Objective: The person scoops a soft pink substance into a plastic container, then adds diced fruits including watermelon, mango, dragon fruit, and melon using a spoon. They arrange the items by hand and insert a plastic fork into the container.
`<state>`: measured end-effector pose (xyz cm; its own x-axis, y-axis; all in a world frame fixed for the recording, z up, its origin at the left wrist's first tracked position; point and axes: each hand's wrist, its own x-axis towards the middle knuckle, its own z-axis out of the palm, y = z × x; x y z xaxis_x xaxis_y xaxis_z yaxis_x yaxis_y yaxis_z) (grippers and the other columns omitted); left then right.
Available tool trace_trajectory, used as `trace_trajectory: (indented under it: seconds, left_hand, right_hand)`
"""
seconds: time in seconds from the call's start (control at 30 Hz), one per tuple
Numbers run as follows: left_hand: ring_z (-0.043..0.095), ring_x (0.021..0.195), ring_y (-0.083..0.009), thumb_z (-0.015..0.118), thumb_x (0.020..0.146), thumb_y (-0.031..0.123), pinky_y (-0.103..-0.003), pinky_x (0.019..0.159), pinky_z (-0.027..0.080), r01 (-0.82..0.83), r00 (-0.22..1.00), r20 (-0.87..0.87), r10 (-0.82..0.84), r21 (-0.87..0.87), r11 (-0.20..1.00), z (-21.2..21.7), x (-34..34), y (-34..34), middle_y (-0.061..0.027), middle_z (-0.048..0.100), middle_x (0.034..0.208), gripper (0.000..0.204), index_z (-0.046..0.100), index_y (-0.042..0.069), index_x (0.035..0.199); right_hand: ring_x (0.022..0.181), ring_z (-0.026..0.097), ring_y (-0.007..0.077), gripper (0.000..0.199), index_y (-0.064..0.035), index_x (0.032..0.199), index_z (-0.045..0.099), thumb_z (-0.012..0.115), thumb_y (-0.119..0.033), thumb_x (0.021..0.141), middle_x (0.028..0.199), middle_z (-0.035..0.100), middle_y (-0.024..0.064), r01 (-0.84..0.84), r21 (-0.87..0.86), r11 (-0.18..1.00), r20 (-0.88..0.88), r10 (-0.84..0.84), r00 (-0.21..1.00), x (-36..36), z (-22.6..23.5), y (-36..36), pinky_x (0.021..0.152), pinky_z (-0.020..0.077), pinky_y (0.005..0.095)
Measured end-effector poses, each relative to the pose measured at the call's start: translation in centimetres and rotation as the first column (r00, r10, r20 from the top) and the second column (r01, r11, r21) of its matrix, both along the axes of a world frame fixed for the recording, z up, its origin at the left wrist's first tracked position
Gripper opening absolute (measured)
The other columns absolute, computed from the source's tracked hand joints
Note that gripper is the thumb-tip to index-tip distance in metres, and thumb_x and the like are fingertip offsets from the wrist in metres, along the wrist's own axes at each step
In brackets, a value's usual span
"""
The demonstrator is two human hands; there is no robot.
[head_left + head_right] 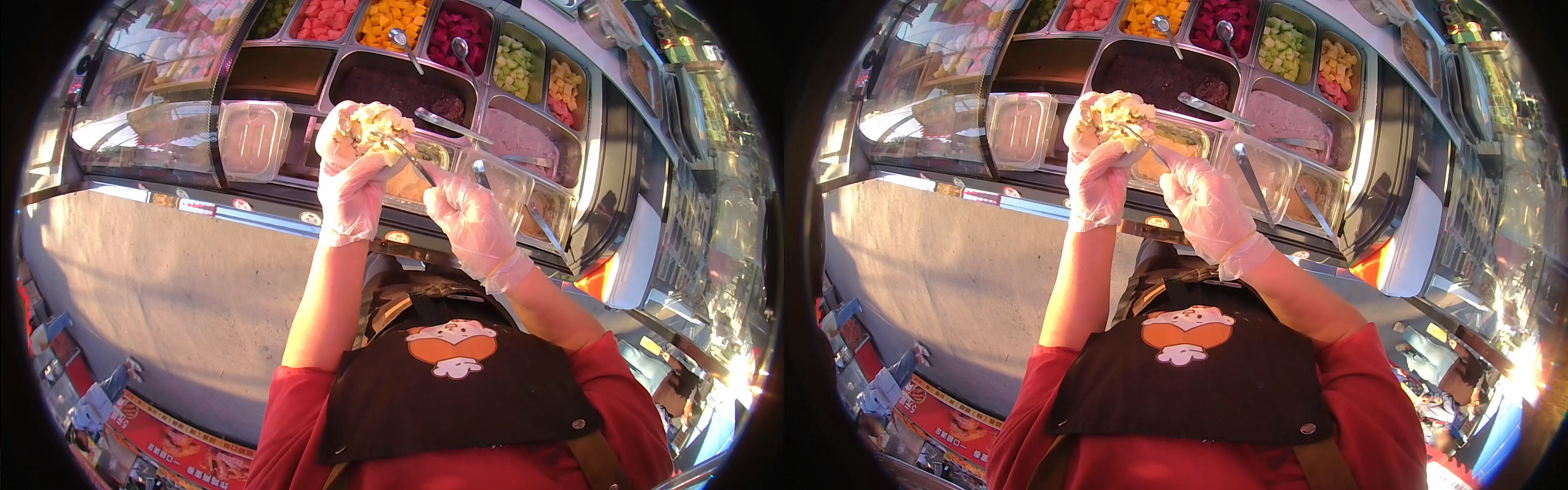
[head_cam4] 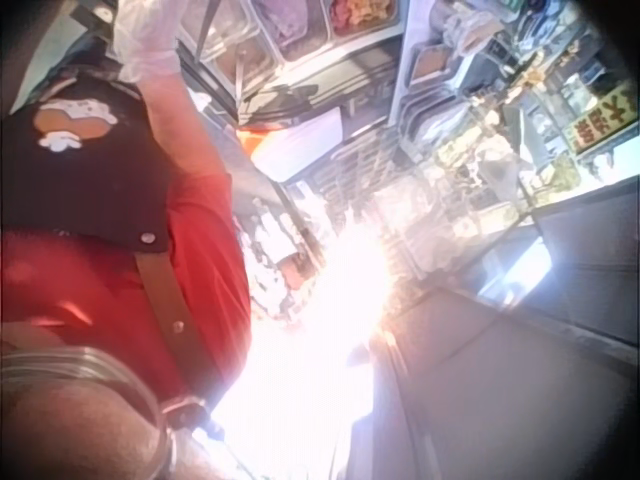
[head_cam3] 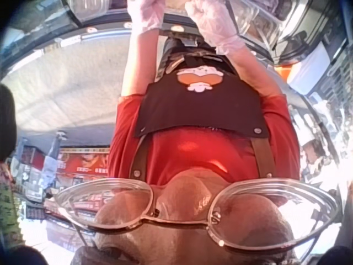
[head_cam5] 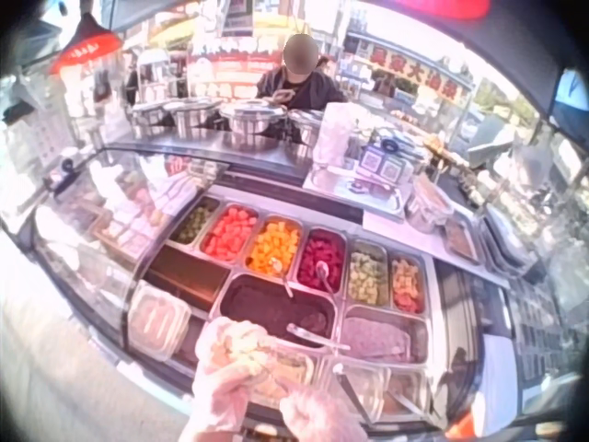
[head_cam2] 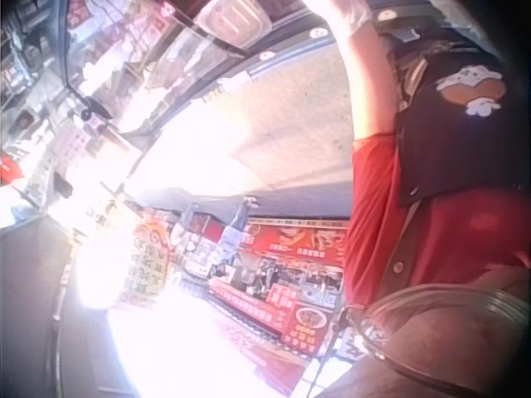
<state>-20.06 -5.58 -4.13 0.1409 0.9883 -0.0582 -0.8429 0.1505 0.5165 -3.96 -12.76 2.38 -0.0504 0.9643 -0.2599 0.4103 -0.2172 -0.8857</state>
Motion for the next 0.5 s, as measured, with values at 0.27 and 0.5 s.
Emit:
trace_trajectory:
  seconds: [0.27, 0.5]
  left_hand:
    - [0.061, 0.127, -0.0352, 0.065, 0.086, -0.005, -0.049, 0.106, 0.056, -0.038, 0.999, -0.017, 0.037, -0.13, 0.991, -0.4, -1.0, -0.5, -0.0187, 0.059, 0.135, 0.059, 0.049, 0.005, 0.142]
    - [0.067, 0.113, -0.0315, 0.07, 0.08, -0.008, -0.043, 0.101, 0.057, 0.002, 0.989, -0.144, -0.014, -0.085, 0.996, -1.8, -2.6, -0.6, -0.0175, 0.063, 0.126, 0.066, 0.047, 0.007, 0.141]
  right_hand:
    - [0.077, 0.051, 0.006, 0.036, 0.0001, 0.138, 0.062, 0.058, -0.021, 0.109, 0.088, 0.057, -0.0047, 0.132, -0.113, 0.985, -0.218, -0.154, 0.964, 1.5, 0.0, 0.5, 0.075, 0.0459, 0.0235]
    - [0.091, 0.074, 0.0347, 0.022, -0.0019, 0.105, 0.075, 0.061, -0.015, 0.095, 0.093, 0.077, 0.0154, -0.427, -0.236, 0.873, 0.787, 0.43, 0.442, 8.5, -8.0, 4.2, 0.077, 0.0581, 0.0403]
